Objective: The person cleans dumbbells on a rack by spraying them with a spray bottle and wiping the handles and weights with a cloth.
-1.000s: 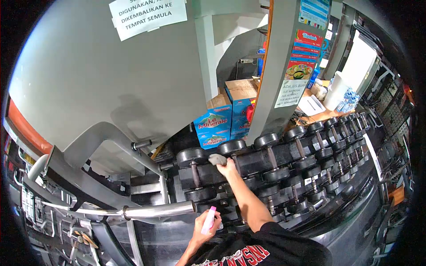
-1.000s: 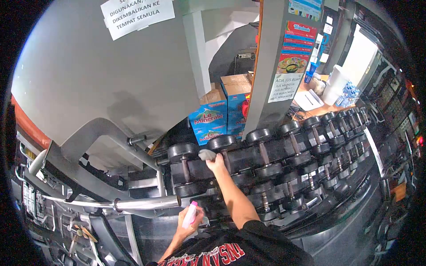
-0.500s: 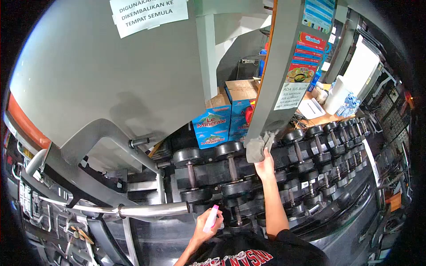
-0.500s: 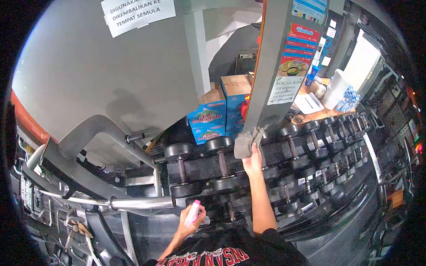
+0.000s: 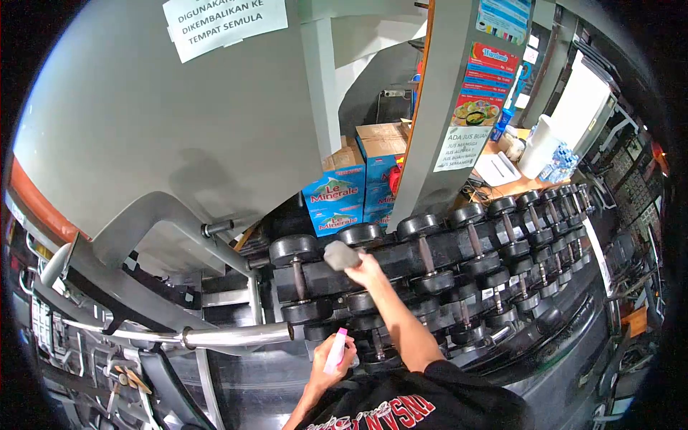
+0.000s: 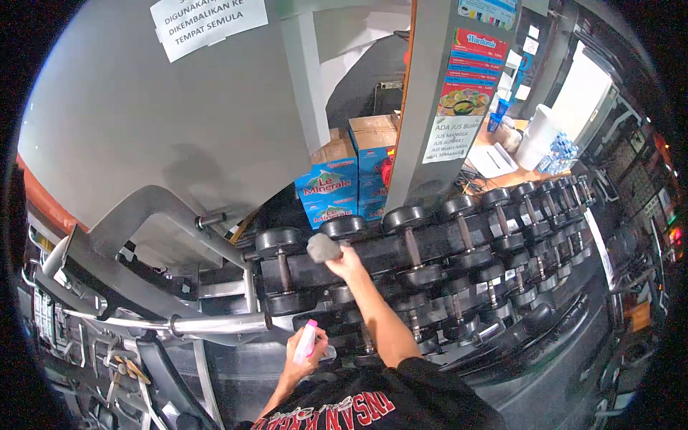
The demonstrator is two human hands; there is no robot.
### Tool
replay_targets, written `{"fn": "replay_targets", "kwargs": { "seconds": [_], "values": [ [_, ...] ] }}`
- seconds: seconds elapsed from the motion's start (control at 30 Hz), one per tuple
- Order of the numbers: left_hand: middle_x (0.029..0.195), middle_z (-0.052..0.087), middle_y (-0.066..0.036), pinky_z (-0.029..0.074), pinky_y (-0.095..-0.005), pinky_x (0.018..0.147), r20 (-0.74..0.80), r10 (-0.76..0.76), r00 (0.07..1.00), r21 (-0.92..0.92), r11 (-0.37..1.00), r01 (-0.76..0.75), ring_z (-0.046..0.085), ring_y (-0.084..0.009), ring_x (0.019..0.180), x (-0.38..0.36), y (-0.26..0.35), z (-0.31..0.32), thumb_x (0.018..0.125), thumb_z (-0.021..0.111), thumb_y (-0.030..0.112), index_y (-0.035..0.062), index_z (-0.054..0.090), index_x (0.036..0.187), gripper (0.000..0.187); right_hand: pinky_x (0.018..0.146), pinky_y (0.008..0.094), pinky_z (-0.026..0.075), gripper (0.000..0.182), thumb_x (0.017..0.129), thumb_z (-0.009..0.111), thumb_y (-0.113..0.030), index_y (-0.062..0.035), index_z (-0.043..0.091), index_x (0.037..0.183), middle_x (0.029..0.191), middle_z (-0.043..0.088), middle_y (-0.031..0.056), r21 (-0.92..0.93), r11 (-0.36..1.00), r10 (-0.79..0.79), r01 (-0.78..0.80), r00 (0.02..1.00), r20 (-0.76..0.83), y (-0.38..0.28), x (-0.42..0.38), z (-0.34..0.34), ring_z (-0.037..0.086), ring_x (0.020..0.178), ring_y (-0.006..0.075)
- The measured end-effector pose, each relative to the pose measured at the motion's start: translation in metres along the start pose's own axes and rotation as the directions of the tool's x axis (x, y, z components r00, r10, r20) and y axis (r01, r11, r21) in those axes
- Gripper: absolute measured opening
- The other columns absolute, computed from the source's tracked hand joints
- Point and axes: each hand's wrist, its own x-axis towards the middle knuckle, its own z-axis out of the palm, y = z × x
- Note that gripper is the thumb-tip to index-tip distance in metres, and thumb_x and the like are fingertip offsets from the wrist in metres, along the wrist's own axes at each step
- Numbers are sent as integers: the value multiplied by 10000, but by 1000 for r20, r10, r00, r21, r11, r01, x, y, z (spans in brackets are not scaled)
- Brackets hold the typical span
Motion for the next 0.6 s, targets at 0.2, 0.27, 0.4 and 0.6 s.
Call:
{"fn": "replay_targets", "kwargs": {
  "seconds": [0.2,0.27,0.4,0.6],
  "values": [
    [801,628,-26,459,-232,553,-33,-26,999,-29,999,25,567,-77,617,-3,4,-5,823,637,16,15,604,972,153,1015,503,431,320,967,374,-135,12,496,1223,1209,578,187,30,999,6,-12,978,210,-63,-16,-6,544,1160,320],
    [797,628,-28,463,-240,558,-11,-5,1000,12,1000,5,574,-82,629,-3,3,-7,817,642,15,15,605,970,157,1025,505,412,336,980,389,-190,-14,490,1247,1253,565,152,-52,985,-147,165,958,248,-84,-30,-24,533,1179,303],
    [784,616,-36,490,-241,558,23,39,999,72,997,-40,605,-88,621,-2,-6,-7,850,613,38,9,580,942,102,1029,449,397,379,977,448,-215,-85,452,1333,1308,538,81,-221,869,-346,443,863,368,-104,-99,-19,520,1197,280],
    [786,623,-54,467,-252,571,84,107,991,126,985,-117,588,-92,639,9,7,3,803,637,37,6,605,916,122,1005,350,400,323,903,557,-109,26,559,1197,1217,585,214,-697,-342,-597,630,426,679,-63,-73,-35,553,1162,294]
  ]
}}
